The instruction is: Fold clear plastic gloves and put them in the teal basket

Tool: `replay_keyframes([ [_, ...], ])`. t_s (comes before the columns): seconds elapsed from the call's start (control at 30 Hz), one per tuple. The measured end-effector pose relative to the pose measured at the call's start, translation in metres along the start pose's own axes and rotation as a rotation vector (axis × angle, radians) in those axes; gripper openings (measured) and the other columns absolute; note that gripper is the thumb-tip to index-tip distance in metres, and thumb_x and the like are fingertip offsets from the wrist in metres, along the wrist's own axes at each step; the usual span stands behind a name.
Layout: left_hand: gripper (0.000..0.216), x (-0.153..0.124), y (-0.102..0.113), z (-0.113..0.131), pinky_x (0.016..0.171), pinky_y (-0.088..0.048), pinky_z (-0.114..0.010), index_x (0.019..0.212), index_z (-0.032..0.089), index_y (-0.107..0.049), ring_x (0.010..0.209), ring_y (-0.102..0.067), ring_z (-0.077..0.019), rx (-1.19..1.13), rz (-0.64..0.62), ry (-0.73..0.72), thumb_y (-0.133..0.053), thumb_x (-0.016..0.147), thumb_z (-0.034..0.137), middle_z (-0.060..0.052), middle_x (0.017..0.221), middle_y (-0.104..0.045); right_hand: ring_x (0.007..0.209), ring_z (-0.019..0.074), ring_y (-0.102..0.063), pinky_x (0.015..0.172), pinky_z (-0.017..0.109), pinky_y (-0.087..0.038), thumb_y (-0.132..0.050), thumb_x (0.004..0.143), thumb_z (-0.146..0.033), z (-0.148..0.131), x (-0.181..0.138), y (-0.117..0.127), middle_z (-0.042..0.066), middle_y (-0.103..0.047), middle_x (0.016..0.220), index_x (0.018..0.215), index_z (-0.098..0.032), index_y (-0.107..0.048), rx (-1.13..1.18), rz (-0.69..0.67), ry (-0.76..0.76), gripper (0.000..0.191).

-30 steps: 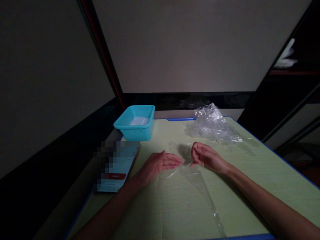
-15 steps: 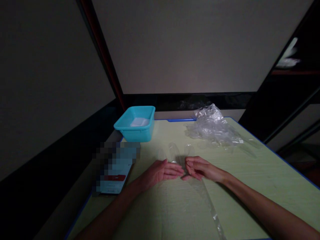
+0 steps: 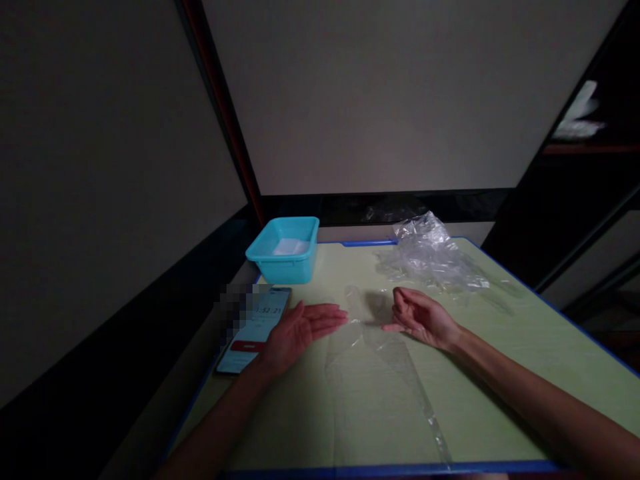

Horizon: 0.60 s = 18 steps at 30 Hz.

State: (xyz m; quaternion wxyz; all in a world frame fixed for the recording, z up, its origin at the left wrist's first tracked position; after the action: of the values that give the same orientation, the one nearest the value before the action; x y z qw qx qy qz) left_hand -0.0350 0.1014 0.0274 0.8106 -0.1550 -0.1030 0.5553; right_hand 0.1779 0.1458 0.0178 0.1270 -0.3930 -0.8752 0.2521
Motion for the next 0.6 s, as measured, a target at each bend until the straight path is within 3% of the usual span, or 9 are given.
replay_keyframes([
  [0.2,0.056,0.004,-0.012,-0.021,0.093,-0.034,-0.044,0.100,0.008,-0.062,0.101,-0.057,-0.0295,-0.008,-0.206,0.133,-0.044,0.078,0.056,-0.018,0.105,-0.063,0.031,0.0038,-0.028,0.070,0.037,-0.051,-0.051,0.082,-0.043,0.018,-0.005,-0.012,-0.008,-0.044,0.038,0.059,-0.015,-0.051,-0.205,-0.104,-0.068,0.036],
  [0.43,0.056,0.006,-0.010,-0.034,0.094,-0.033,-0.046,0.102,0.008,-0.060,0.102,-0.056,-0.0297,0.015,-0.223,0.155,-0.042,0.080,0.057,-0.019,0.105,-0.063,0.035,0.0051,-0.030,0.062,0.029,-0.050,-0.053,0.079,-0.047,0.020,-0.005,-0.015,-0.008,-0.043,0.039,0.056,-0.015,-0.051,-0.381,-0.130,-0.065,0.040],
  [0.6,0.055,0.005,-0.011,-0.034,0.094,-0.032,-0.045,0.103,0.008,-0.060,0.102,-0.057,-0.0294,0.035,-0.212,0.157,-0.045,0.079,0.056,-0.018,0.104,-0.064,0.035,0.0051,-0.030,0.056,0.025,-0.048,-0.052,0.080,-0.046,0.022,-0.005,-0.010,-0.007,-0.042,0.039,0.056,-0.015,-0.051,-0.365,-0.109,-0.061,0.039],
])
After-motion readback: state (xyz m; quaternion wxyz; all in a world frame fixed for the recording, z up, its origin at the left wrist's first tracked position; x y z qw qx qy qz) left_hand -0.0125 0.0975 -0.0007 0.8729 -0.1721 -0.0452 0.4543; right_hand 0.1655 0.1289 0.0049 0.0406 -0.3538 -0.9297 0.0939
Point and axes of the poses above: each hand's wrist, its own x-axis towards the middle knuckle, its own y-axis out of the back of the hand, z = x × y, the point moved 3 cm from there along x, towards the middle knuckle
